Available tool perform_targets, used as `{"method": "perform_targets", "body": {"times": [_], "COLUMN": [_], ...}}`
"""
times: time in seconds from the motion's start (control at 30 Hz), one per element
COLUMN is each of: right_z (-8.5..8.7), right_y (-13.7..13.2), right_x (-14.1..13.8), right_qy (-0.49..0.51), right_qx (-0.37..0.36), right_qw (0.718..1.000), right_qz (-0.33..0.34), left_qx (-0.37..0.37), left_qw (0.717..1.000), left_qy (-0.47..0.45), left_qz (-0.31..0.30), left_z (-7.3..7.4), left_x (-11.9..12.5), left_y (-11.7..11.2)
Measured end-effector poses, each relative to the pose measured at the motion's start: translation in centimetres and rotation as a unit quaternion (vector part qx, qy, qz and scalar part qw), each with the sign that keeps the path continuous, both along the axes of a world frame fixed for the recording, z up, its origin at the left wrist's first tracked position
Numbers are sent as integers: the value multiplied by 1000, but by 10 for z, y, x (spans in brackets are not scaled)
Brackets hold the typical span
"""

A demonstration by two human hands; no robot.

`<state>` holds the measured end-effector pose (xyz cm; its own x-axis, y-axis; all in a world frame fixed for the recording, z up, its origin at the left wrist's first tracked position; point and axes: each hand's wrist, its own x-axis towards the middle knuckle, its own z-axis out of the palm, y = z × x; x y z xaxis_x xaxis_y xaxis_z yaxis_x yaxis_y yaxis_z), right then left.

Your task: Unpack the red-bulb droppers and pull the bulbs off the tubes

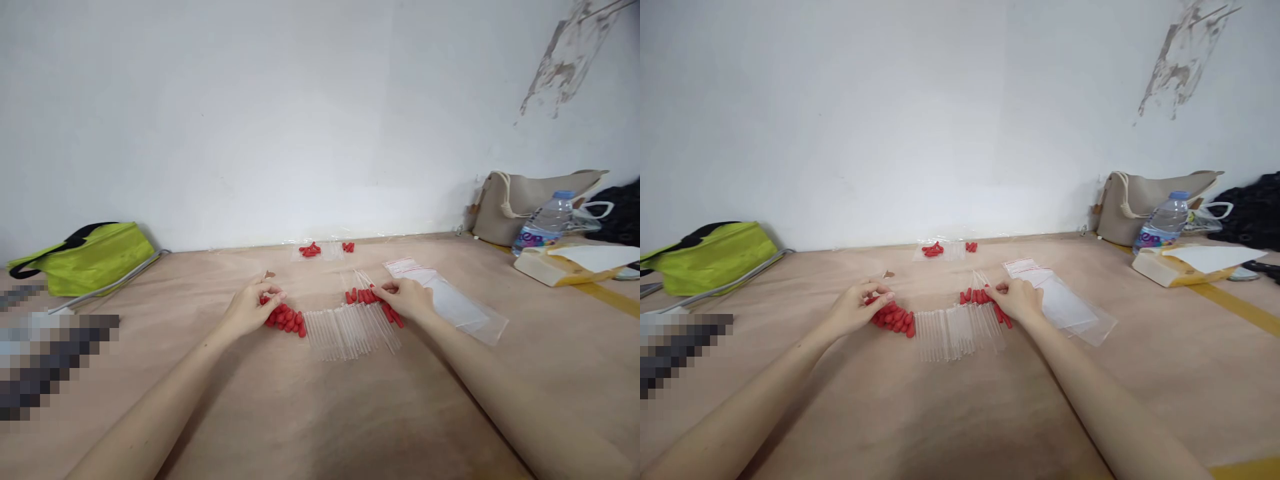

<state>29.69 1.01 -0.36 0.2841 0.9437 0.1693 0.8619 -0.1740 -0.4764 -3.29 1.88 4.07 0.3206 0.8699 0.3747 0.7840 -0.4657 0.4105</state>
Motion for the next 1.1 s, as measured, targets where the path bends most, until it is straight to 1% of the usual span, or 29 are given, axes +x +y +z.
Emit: {"method": "perform_targets", "body": {"times": [0.13,0.23,0.3,0.37,0.4,0.47,0.53,0.57,0.6,0.67,0.77,0.83,0.9,1.0,1.1], "right_z": [-1,-1,1,6,8,12,14,13,12,8,2,-1,-2,-4,-7], "right_y": [-1,-3,-5,-10,-14,-27,-43,-51,-59,-72,-83,-86,-89,-92,-95], "right_x": [-8,-7,-4,0,0,-2,-10,-16,-21,-31,-42,-45,-46,-48,-48], "right_qy": [-53,-68,-51,-11,7,15,-15,-32,-42,-48,-39,-31,-39,-80,-134], "right_qx": [27,75,126,177,198,230,254,268,278,301,334,357,361,360,396], "right_qw": [998,995,991,984,980,967,945,932,921,903,885,874,870,860,830], "right_qz": [10,5,-11,-1,23,107,206,243,271,302,323,327,333,352,368], "left_qx": [14,37,59,87,103,146,192,211,225,233,203,165,135,111,95], "left_qw": [1000,999,998,996,994,988,978,973,967,957,951,954,958,962,965], "left_qy": [-2,-11,-11,-1,7,23,44,58,75,110,155,174,181,164,127], "left_qz": [15,9,-4,-18,-25,-40,-62,-78,-96,-133,-175,-182,-179,-185,-207], "left_z": [-1,-1,1,4,7,11,12,12,10,5,-8,-16,-23,-29,-30], "left_x": [0,2,4,6,7,11,19,25,32,47,66,73,76,75,74], "left_y": [1,-2,-4,-8,-10,-15,-24,-30,-36,-51,-71,-81,-86,-91,-96]}}
